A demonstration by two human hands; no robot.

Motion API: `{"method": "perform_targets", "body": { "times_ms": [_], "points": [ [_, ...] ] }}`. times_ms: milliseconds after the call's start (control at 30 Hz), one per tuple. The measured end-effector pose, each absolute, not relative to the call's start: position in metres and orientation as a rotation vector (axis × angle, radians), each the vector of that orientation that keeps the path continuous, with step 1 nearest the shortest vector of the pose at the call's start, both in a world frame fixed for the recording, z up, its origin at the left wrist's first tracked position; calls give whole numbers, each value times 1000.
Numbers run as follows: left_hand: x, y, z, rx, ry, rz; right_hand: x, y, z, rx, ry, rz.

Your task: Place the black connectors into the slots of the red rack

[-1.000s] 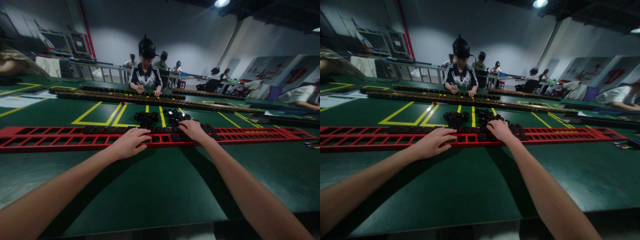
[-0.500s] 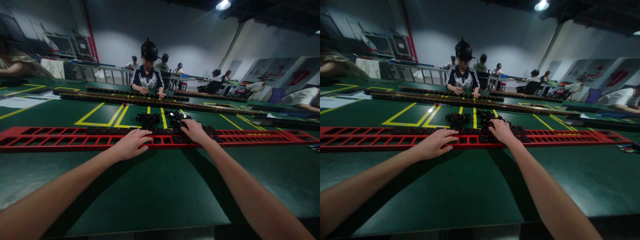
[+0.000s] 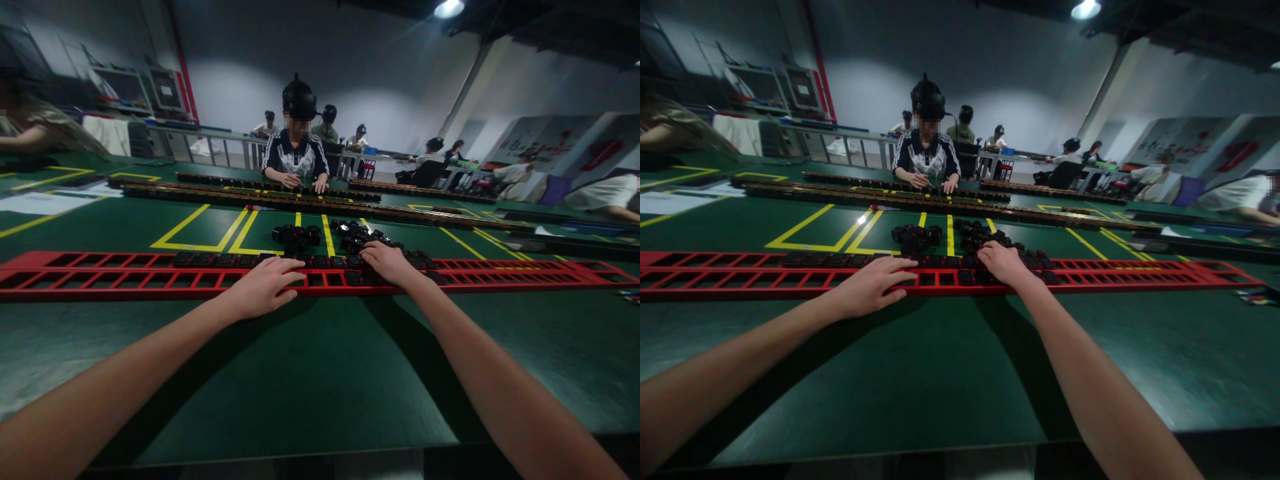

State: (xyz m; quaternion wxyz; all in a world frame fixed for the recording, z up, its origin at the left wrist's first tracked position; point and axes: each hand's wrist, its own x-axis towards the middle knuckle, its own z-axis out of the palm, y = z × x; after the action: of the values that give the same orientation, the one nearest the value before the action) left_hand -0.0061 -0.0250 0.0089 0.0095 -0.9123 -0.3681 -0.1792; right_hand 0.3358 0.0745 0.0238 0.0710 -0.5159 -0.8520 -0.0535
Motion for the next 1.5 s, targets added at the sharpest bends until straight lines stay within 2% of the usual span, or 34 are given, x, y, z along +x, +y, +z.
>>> {"method": "perform_targets", "body": {
  "times_ms": [333, 1067, 1333, 1500],
  "points": [
    [-6, -26, 9, -2843, -1153, -556, 331, 69, 26, -1499, -2365, -182],
    [-5, -26, 8, -2827, -1174, -578, 332, 71, 25, -1521, -2402, -133],
    [2, -21, 17, -2475, -1580, -789, 330, 71, 25, -1534, -2383, -139],
    [18, 10, 46, -2316, -2060, -530, 328, 69, 28, -1572, -2388, -123]
  ]
}}
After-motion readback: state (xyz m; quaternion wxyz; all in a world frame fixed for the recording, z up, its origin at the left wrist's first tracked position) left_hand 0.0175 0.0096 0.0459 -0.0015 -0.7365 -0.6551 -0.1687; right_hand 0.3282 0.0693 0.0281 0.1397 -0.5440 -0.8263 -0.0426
